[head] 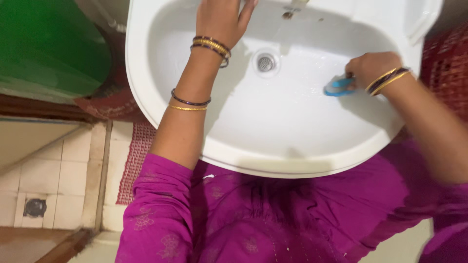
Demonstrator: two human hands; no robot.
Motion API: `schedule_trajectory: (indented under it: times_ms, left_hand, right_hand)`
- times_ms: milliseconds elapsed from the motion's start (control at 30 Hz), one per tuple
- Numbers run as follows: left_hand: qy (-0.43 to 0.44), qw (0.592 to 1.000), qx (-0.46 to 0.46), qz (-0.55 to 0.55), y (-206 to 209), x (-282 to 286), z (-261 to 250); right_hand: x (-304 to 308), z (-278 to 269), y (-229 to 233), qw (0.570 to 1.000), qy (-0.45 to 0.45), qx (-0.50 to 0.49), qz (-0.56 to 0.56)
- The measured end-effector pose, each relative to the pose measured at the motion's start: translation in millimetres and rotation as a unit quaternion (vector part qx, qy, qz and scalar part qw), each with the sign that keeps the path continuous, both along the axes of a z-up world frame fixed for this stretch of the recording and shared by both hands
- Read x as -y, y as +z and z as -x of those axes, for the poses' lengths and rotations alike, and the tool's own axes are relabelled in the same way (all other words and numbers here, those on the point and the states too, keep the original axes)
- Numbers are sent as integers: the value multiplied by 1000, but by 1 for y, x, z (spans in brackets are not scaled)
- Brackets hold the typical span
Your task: The person cleans the surface of a sink using a small blue brush and running water from the faucet.
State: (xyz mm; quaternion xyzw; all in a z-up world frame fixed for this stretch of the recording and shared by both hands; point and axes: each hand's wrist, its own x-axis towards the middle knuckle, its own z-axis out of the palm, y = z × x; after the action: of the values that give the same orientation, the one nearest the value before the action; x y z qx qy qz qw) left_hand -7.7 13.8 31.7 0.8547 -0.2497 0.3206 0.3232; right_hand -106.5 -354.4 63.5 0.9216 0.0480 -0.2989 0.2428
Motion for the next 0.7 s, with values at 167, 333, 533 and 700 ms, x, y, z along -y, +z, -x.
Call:
schedule_trajectory:
  times_ms: [167, 333, 533, 700]
  left_hand:
    - [-115, 974, -186, -68, 1, 18, 24]
    - [-185, 876, -430, -118, -20, 108, 69]
    - [-70, 862, -501, 24, -31, 168, 89]
    - [-19, 886, -430, 171, -51, 174, 89]
  right_hand:
    - [-4, 35, -19, 870, -26, 214, -443]
    - [-36, 58, -36, 742, -154, 237, -608]
    - [-73, 82, -21, 678, -141, 303, -655]
    - [-78, 90, 2, 702, -24, 326, -633]
